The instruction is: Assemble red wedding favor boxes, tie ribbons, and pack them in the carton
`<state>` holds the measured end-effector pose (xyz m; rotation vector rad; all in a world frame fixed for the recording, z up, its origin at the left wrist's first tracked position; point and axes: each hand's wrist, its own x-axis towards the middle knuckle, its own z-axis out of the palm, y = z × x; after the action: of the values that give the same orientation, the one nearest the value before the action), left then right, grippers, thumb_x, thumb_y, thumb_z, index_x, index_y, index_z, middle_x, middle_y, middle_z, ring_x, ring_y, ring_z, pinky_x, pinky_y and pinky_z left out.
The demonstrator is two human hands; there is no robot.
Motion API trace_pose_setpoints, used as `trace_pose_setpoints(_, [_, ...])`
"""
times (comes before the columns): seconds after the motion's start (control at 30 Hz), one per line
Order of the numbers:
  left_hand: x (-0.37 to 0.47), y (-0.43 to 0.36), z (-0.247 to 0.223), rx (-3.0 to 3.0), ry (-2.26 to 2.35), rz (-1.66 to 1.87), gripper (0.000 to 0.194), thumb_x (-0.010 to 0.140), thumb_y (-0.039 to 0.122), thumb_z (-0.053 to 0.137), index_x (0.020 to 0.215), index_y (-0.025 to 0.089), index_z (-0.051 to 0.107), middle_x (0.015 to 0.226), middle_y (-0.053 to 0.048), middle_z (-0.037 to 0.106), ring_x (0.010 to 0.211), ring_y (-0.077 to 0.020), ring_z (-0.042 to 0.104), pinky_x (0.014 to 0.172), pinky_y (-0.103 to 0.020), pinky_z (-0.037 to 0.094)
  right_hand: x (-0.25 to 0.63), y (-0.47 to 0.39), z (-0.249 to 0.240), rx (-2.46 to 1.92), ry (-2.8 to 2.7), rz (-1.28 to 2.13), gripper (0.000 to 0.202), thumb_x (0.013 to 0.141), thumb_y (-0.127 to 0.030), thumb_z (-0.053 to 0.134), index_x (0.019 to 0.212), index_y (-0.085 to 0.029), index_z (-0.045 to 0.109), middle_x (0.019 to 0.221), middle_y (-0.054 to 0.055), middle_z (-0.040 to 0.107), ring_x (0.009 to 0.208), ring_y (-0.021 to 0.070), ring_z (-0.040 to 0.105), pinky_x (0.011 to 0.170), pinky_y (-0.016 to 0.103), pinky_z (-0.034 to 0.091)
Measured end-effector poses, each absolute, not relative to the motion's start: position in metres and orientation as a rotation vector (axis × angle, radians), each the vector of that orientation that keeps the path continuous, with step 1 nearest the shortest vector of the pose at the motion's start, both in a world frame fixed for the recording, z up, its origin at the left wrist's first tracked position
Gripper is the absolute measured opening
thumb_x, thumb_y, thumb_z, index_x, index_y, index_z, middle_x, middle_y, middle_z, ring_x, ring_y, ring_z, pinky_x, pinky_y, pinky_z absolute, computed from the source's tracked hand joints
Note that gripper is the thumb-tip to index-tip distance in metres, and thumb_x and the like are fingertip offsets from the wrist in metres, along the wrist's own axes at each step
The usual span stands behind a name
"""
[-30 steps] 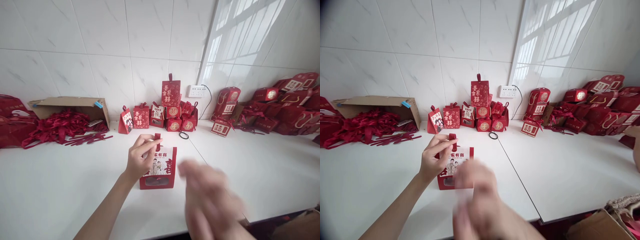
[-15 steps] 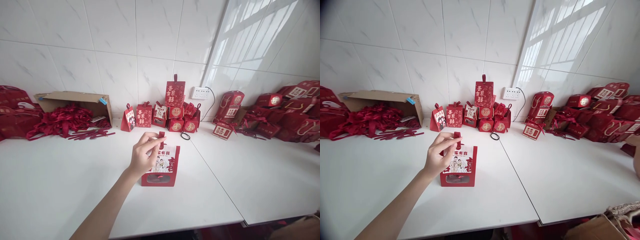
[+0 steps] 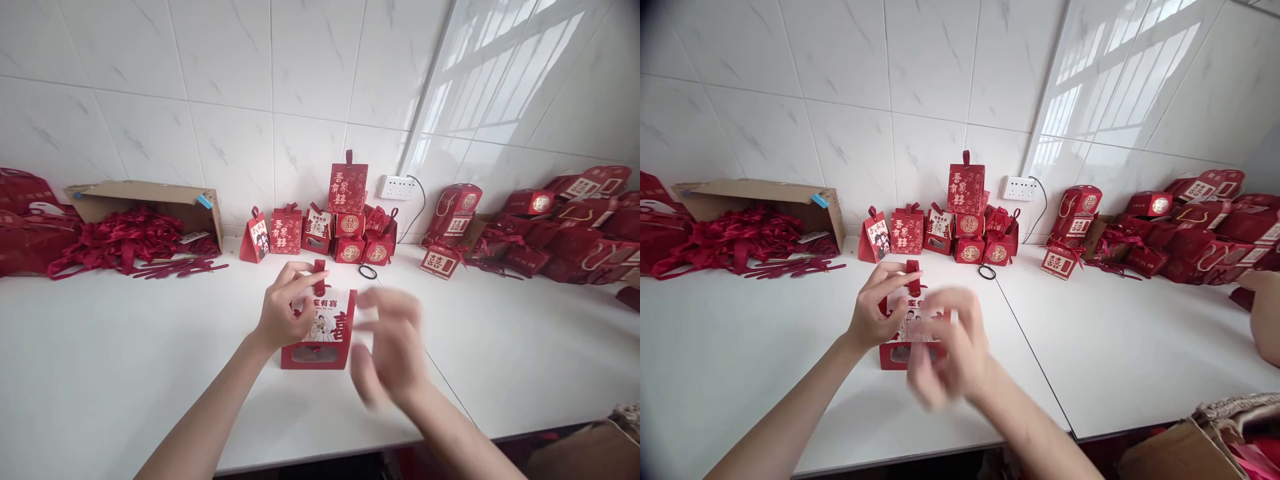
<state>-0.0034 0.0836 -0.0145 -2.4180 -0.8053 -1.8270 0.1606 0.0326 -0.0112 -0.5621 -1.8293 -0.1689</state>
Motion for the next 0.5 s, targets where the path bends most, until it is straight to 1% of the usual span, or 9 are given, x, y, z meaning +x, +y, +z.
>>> trace_pose_setpoints(0.07, [-0.004,0.084,-0.014,-2.425,-0.791,-1.819,0.042,0.073,0.007,0.046,0.109,0.018,0.065,0.099,-0.007,0.054,0.073,-0.0133,0.059,0.06,-0.026,0.054,0.155,0.066,-0.009,-0.505,-1.77,-0.166,0.023,0.081,-0.016,0.052,0.104,-0.023,0.052,0.098,0.009,0.056,0.094,0.0235,0.057,0.077,0.041,0.051])
trace_pose_setpoints(0.13, [-0.004,0.084,-0.014,-2.419,-0.78,-1.814,0.042,0.073,0.007,0.046,0.11,0.019,0.064,0.099,-0.007,0.054,0.073,-0.013,0.059,0.063,-0.026,0.054,0.151,0.086,-0.013,-0.535,-1.77,-0.028,0.018,0.083,-0.015,0.048,0.099,-0.021,0.052,0.089,0.006,0.059,0.081,0.0185,0.059,0.069,0.034,0.051])
trace_pose_setpoints(0.23, [-0.003,0.083,-0.013,-2.407,-0.779,-1.808,0.042,0.074,0.006,0.047,0.11,0.02,0.064,0.101,-0.007,0.055,0.073,-0.0126,0.059,0.063,-0.026,0.054,0.15,0.091,-0.024,-0.647,-1.764,0.195,0.006,0.087,-0.018,0.048,0.088,-0.02,0.053,0.077,0.001,0.059,0.065,0.0125,0.057,0.058,0.025,0.047])
trace_pose_setpoints(0.37, [-0.002,0.081,-0.013,-2.402,-0.79,-1.795,0.041,0.075,0.007,0.048,0.111,0.018,0.064,0.101,-0.007,0.055,0.072,-0.0126,0.058,0.063,-0.026,0.053,0.149,0.082,-0.029,-0.695,-1.735,0.273,0.004,0.086,-0.021,0.051,0.086,-0.019,0.055,0.076,0.001,0.06,0.063,0.0119,0.056,0.056,0.024,0.045])
trace_pose_setpoints(0.5, [-0.001,0.081,-0.012,-2.389,-0.815,-1.782,0.037,0.078,0.01,0.05,0.11,0.018,0.064,0.1,-0.008,0.056,0.078,-0.0149,0.059,0.065,-0.028,0.054,0.149,0.082,-0.026,-0.724,-1.721,0.319,0.004,0.085,-0.022,0.052,0.082,-0.02,0.054,0.073,0.0,0.059,0.059,0.0113,0.053,0.055,0.024,0.043])
